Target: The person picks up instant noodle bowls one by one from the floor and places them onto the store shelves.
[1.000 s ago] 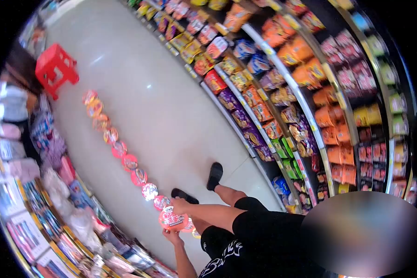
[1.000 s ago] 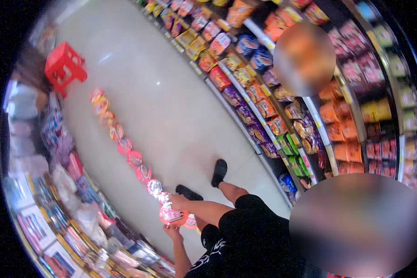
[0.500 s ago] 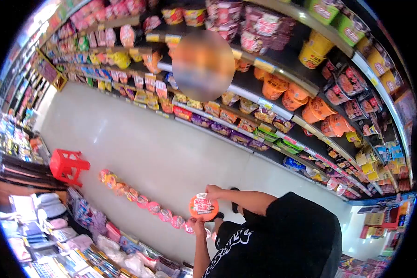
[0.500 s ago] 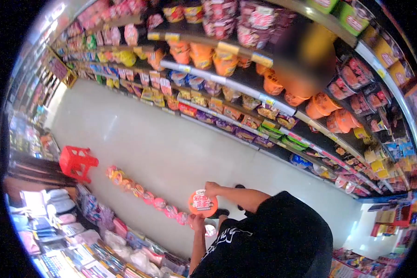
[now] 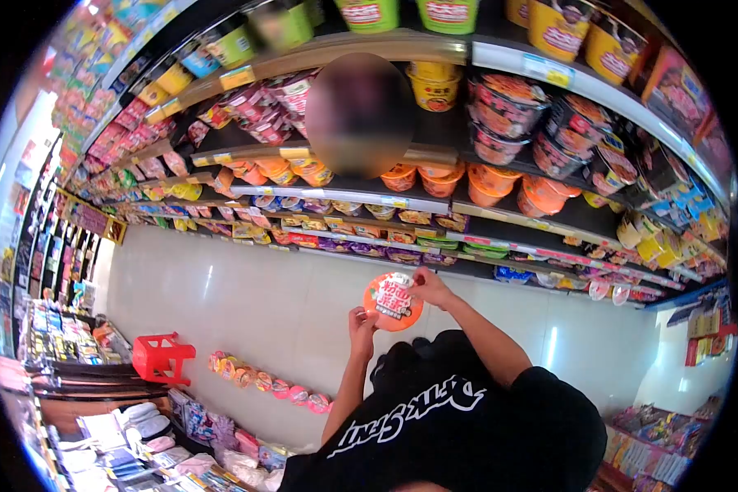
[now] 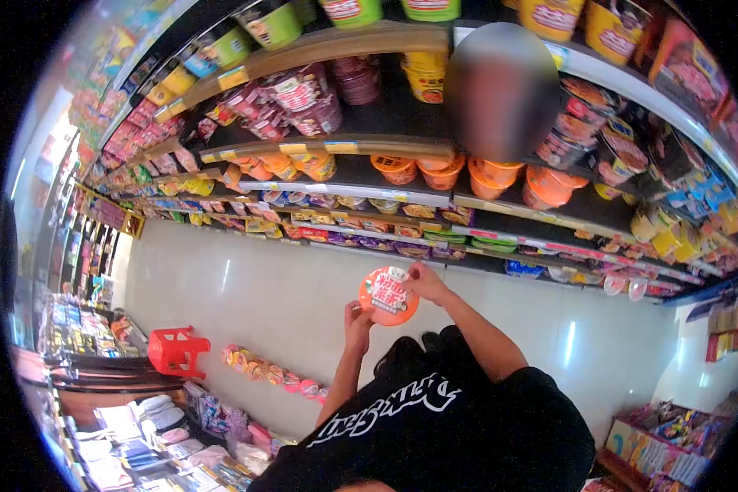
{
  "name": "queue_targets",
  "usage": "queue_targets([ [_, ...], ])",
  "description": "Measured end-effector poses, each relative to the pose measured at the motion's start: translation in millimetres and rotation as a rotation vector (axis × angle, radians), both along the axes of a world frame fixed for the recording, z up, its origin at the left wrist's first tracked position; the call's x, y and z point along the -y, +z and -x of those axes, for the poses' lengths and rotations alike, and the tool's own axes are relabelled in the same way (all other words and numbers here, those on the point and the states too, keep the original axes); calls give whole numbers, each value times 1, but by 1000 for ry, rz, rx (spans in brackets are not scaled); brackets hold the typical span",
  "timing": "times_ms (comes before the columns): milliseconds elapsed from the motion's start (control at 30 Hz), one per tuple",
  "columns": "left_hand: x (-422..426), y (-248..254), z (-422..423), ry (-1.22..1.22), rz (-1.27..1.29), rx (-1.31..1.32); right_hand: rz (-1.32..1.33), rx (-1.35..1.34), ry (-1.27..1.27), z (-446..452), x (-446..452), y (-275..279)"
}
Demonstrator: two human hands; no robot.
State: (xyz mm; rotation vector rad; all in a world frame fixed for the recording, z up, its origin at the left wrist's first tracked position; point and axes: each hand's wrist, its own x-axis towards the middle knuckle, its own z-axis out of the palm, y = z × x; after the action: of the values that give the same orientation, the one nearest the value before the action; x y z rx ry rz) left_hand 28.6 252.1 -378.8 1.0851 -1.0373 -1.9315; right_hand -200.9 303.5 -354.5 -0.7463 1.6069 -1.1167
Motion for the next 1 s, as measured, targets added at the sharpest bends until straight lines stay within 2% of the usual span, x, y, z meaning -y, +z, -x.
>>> queue_targets([
  [233,-27,38,56,-276,-67,28,233,256,-289,21,-85,13],
  [367,-40,45,73,-421,-75,90,264,230,-381,31,-123,17],
  [467,-47,62,87,-466,-119,42,293,299,-472,36,-137,32],
  [500,-48,65,90,-468,-108,67,365,235,-447,41,-139,26],
  [567,-50,79,101,-484,-108,-37,409,182,-502,46,-142,38],
  [667,-48,107,117,-528,-74,-153,512,324,-514,56,-147,74],
  [833,-54,141,145,-626,-5,-349,629,213,-557,74,-159,112],
  [1000,-77,146,147,-689,-80,-393,629,238,-618,68,-176,123],
])
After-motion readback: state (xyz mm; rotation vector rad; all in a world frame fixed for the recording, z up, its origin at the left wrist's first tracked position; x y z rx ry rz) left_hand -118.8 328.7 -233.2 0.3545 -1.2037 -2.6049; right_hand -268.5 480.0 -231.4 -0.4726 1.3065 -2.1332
